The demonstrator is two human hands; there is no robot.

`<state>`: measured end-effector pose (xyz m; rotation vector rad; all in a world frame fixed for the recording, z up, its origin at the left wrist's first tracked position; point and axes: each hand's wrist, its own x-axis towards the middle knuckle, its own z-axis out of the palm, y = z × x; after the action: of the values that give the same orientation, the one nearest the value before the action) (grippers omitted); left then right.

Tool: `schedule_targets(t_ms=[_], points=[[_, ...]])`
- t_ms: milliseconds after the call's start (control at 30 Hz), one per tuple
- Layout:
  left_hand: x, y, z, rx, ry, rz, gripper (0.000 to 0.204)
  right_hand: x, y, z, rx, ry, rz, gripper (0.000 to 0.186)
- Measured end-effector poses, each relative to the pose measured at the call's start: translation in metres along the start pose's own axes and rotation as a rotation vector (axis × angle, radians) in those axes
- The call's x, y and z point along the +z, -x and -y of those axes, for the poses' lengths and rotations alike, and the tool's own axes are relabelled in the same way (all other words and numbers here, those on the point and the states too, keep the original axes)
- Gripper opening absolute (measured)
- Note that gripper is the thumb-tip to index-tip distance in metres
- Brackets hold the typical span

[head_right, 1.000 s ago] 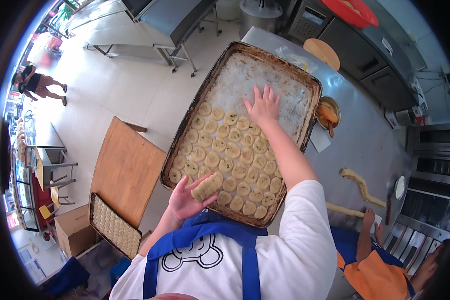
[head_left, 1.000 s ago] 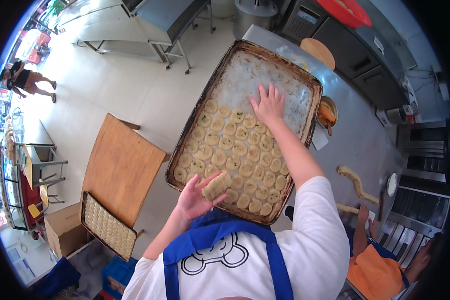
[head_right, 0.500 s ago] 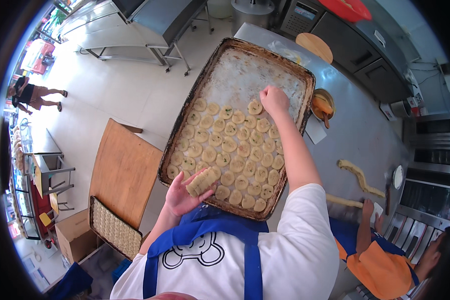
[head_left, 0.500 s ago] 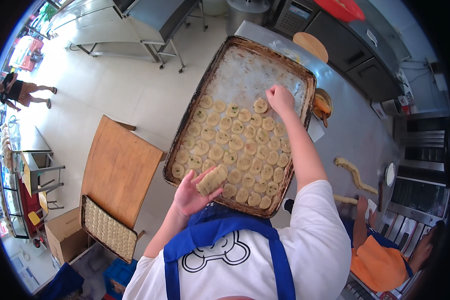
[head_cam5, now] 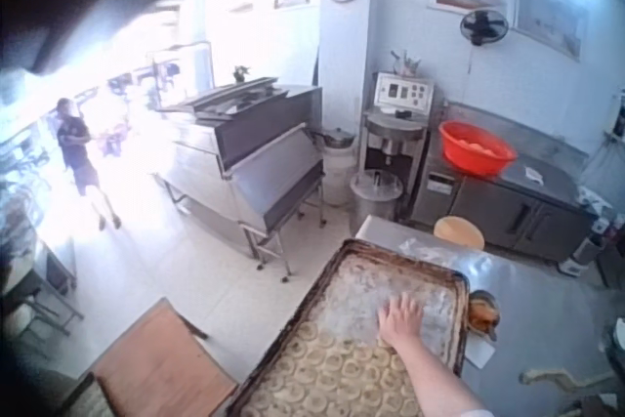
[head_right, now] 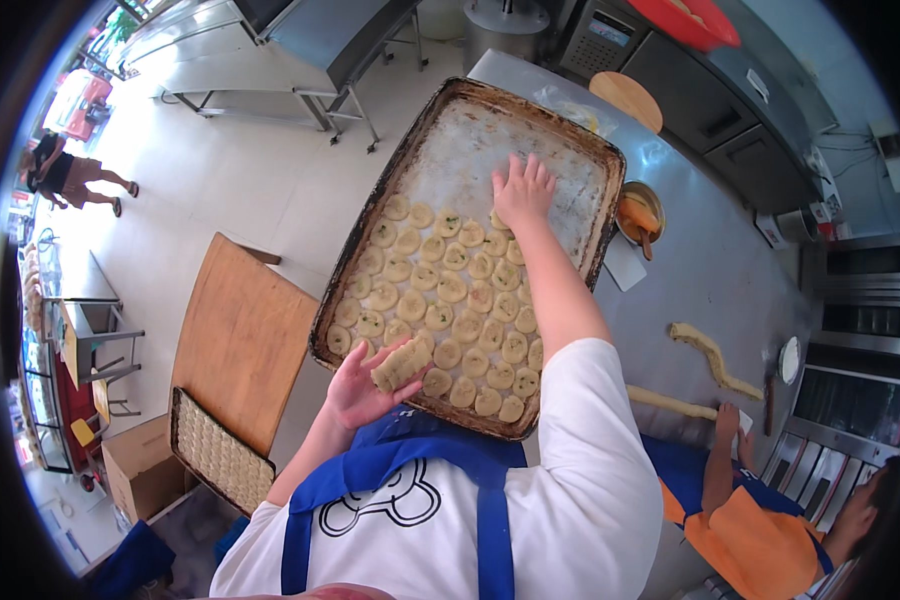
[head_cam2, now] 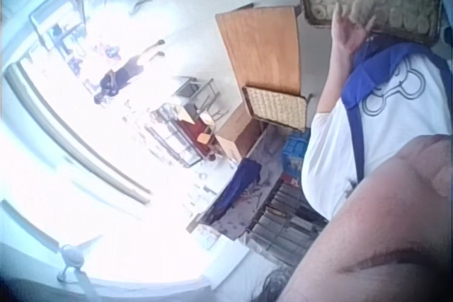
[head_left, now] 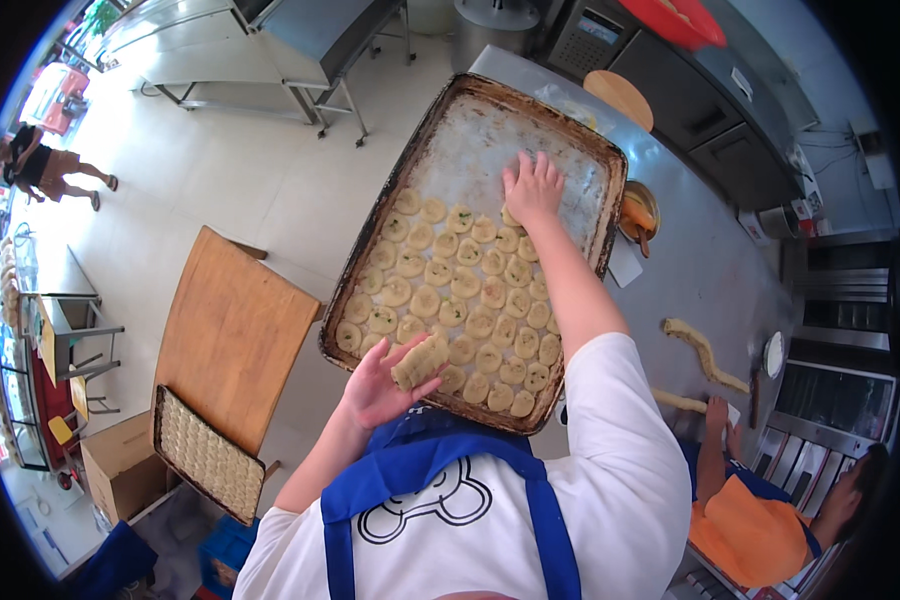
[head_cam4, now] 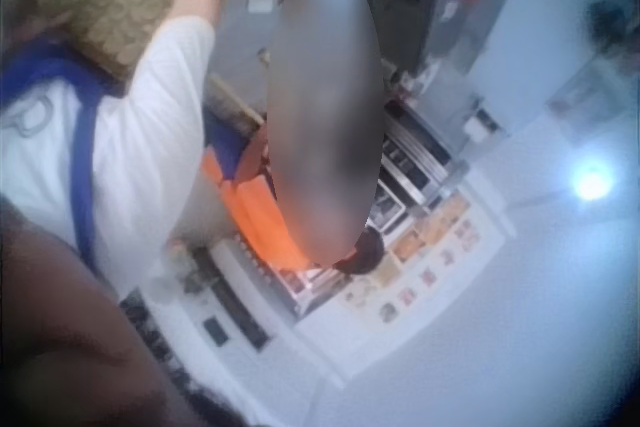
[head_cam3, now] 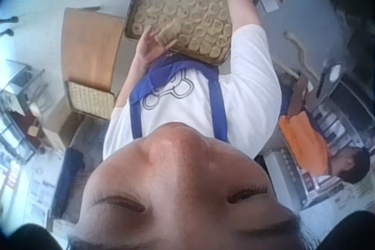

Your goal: The person places small pieces of dough onto a large metal tray and later uses a scraper to scoop filling from a bowl.

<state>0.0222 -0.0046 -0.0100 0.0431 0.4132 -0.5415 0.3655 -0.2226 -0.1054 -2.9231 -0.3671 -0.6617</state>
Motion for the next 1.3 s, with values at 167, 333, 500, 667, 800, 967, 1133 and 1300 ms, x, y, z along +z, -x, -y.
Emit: schedule_targets(t_ms=[167, 333, 500, 667, 800, 967, 1133, 1300], points=[[0.003, 0.009, 0.003, 0.031, 0.007, -0.022, 0.069, -0.005, -0.013, -0.006, 0.193, -0.137, 0.192, 0.050], [-0.006, 0.014, 0.004, 0.034, 0.047, -0.023, 0.070, -0.068, -0.014, -0.009, 0.267, -0.198, 0.748, 0.034], [-0.010, 0.011, -0.003, 0.025, 0.037, 0.012, 0.069, -0.064, -0.014, -0.006, 0.282, -0.342, 0.706, 0.022], [-0.008, 0.011, -0.010, 0.047, 0.005, 0.015, 0.070, -0.058, -0.018, -0.012, 0.173, -0.426, 0.679, 0.022], [-0.011, 0.014, -0.012, 0.046, -0.015, -0.010, 0.072, -0.057, -0.015, -0.013, 0.132, -0.404, 0.611, 0.024], [-0.015, 0.022, -0.017, 0.059, -0.008, -0.016, 0.072, -0.064, -0.017, -0.019, 0.279, -0.294, 0.841, 0.035], [-0.015, 0.023, -0.020, 0.058, -0.038, -0.036, 0.072, -0.057, -0.009, -0.019, 0.375, -0.376, 0.801, 0.038], [-0.011, 0.020, -0.021, 0.044, -0.047, -0.041, 0.072, -0.056, -0.003, -0.014, 0.316, -0.504, 0.849, 0.036]])
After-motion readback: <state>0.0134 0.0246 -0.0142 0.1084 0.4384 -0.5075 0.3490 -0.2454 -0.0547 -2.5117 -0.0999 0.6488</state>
